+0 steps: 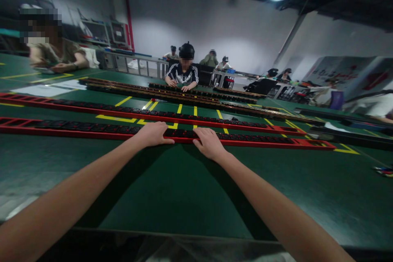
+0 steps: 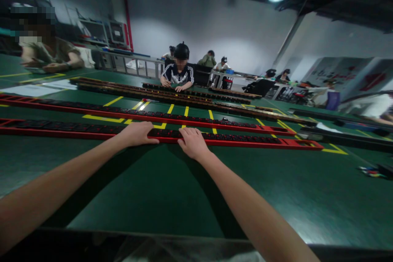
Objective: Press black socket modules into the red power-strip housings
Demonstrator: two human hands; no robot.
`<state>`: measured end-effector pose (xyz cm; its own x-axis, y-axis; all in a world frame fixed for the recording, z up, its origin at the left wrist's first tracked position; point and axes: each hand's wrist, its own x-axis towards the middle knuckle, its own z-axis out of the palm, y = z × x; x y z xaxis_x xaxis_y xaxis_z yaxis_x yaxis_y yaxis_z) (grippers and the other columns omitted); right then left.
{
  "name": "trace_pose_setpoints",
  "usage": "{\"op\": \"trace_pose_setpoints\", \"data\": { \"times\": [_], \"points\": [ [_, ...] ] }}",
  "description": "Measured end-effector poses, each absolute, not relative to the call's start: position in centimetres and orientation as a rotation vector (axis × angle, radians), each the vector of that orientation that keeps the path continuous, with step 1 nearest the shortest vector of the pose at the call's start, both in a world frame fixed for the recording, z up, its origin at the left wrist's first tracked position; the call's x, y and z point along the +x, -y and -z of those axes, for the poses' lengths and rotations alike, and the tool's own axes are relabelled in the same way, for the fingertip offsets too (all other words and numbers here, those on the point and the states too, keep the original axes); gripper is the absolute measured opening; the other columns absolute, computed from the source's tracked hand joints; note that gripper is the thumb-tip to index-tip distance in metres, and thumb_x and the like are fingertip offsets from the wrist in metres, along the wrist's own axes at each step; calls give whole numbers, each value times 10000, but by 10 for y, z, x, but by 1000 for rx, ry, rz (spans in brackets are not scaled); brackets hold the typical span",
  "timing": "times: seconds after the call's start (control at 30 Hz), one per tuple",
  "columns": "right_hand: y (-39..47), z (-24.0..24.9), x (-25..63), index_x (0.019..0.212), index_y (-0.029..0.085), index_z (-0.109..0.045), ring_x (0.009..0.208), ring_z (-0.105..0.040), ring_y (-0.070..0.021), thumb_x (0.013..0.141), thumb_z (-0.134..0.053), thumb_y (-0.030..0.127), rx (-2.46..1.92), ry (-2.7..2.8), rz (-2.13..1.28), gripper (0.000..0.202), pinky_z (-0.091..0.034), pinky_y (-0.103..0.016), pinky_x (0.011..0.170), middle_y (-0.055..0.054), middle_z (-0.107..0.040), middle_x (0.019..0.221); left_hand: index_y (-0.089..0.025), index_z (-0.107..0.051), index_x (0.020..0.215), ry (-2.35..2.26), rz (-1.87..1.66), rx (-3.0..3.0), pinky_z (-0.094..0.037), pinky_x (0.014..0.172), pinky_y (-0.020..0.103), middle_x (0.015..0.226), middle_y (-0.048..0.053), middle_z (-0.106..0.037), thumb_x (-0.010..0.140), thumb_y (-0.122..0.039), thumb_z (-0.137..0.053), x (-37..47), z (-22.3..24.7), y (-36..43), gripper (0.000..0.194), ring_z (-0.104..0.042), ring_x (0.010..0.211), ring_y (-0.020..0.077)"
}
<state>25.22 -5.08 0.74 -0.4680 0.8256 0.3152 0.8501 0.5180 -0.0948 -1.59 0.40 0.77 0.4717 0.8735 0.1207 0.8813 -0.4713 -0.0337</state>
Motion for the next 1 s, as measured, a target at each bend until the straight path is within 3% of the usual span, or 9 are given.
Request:
{"op": "trace_pose_setpoints", "data": {
  "times": [0.2, 0.4, 0.6, 0.7, 0.9, 1.0],
  "points": [
    [47, -1, 247, 1443, 110, -548, 1306, -564, -316, 1025, -528, 342, -1330, 2513, 169, 478, -398, -487, 1130, -183, -608, 1427, -140, -686, 1044, 1500, 246, -2609, -507, 842, 409, 1086, 172, -720, 843, -750, -565, 12, -4, 11, 654, -678, 1020, 347],
    [50, 0, 242, 1459, 87, -535, 1341, -549, -315, 1018, -545, 316, -1298, 2551, 183, 497, -395, -471, 1151, -189, -578, 1471, -165, -651, 1044, 1391, 278, -2669, -501, 810, 386, 1077, 149, -715, 867, -685, -581, 19, -3, 13, 554, -673, 1013, 326],
    [51, 3, 247, 1504, 87, -482, 1417, -481, -327, 989, -556, 279, -1257, 2575, 211, 555, -362, -500, 1186, -204, -477, 1562, -180, -630, 1088, 1359, 252, -2728, -498, 834, 391, 1124, 142, -711, 893, -647, -560, 16, -2, 10, 512, -664, 1047, 325],
    [52, 5, 248, 1517, 93, -458, 1416, -480, -318, 980, -540, 255, -1201, 2541, 167, 566, -346, -517, 1198, -200, -501, 1543, -185, -632, 1087, 1377, 260, -2739, -503, 841, 396, 1135, 141, -708, 892, -615, -575, 16, -4, 11, 475, -664, 1059, 324],
    [55, 2, 246, 1262, 113, -651, 1293, -582, -293, 963, -558, 212, -1210, 2437, 143, 328, -414, -492, 1150, -178, -621, 1417, -199, -625, 1033, 1384, 246, -2739, -503, 771, 369, 1089, 122, -712, 877, -604, -598, 15, -6, 13, 435, -678, 1011, 308],
    [57, 1, 245, 1218, 99, -672, 1284, -593, -294, 966, -564, 201, -1206, 2442, 129, 292, -428, -488, 1144, -183, -637, 1399, -198, -618, 1019, 1370, 262, -2741, -499, 760, 369, 1073, 121, -710, 883, -614, -585, 14, -6, 12, 439, -679, 1000, 309]
  ]
}}
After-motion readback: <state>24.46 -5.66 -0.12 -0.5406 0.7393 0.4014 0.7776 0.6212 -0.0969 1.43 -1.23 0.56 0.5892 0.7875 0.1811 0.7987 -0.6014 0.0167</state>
